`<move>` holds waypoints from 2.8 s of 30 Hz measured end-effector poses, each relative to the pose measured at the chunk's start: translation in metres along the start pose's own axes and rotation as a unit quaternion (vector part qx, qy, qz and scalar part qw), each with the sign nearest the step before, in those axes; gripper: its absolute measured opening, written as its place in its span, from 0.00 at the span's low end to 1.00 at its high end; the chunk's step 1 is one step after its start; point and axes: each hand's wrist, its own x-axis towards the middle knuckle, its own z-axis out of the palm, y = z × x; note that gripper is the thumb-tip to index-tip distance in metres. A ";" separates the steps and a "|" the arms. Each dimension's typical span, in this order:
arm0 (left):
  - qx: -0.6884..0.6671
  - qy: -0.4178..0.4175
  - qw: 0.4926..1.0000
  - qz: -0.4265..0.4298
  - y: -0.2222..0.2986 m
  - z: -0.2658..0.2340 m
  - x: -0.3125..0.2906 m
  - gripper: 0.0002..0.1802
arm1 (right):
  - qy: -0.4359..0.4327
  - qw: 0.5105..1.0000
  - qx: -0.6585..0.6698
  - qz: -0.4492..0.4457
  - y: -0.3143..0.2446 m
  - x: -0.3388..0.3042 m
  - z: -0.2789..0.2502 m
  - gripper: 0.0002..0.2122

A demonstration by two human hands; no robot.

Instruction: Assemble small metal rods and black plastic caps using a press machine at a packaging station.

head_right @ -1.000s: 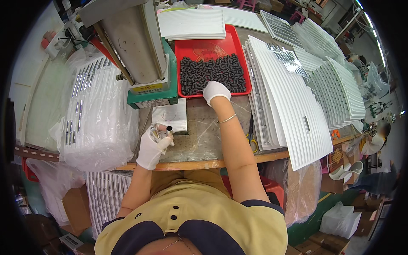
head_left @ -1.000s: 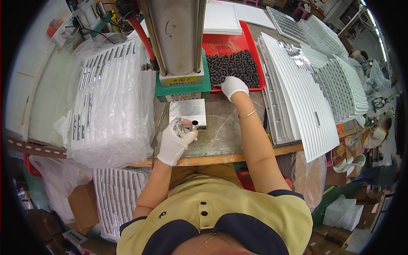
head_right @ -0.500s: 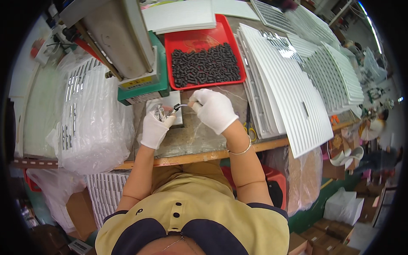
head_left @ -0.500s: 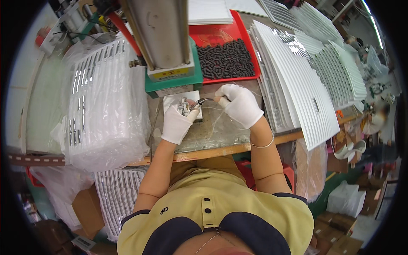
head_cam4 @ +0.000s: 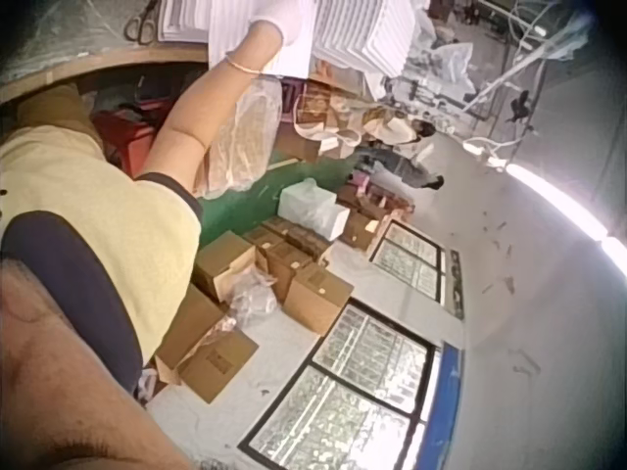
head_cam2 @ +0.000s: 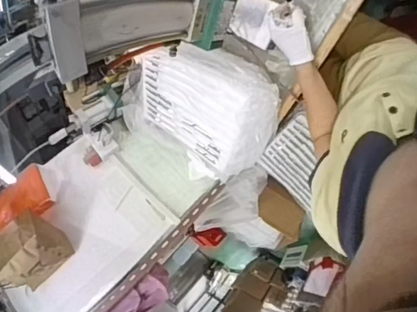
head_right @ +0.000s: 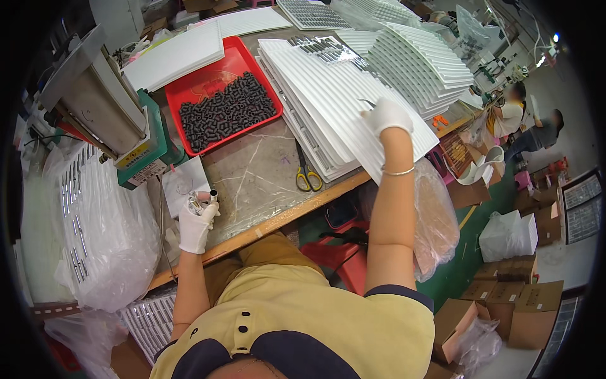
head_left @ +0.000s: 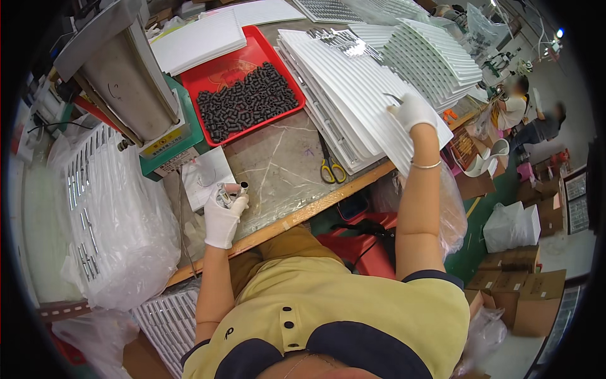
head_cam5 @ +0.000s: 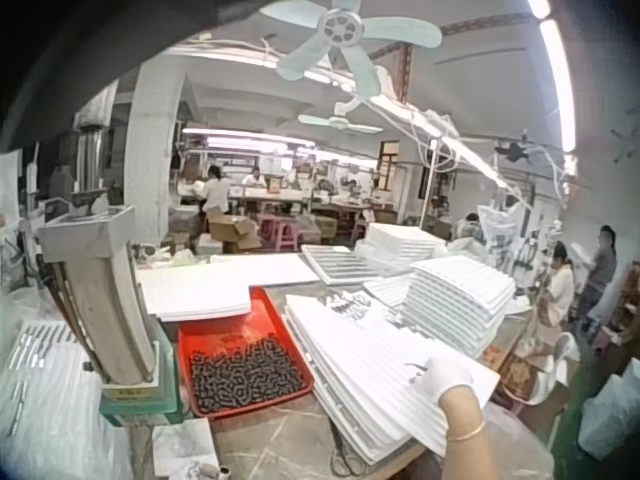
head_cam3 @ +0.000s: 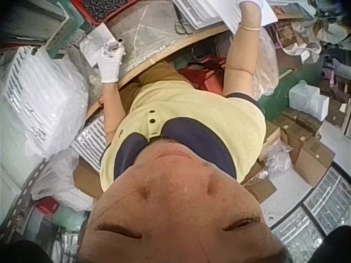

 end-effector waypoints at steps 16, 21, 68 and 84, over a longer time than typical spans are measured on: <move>-0.016 0.011 1.000 0.007 0.024 0.022 0.007 0.09 | -0.039 0.685 0.669 -0.286 -0.109 -0.117 0.021 0.06; -0.007 0.029 0.998 0.048 0.022 0.009 -0.001 0.10 | -0.095 0.722 0.591 -0.348 -0.172 -0.146 0.075 0.08; 0.346 0.532 0.765 0.112 0.094 -0.236 -0.091 0.12 | -0.118 0.817 0.406 -0.391 -0.283 -0.147 0.150 0.19; 0.475 0.354 0.797 -0.123 0.063 -0.329 -0.046 0.18 | -0.040 0.881 0.425 -0.206 -0.185 -0.064 0.152 0.10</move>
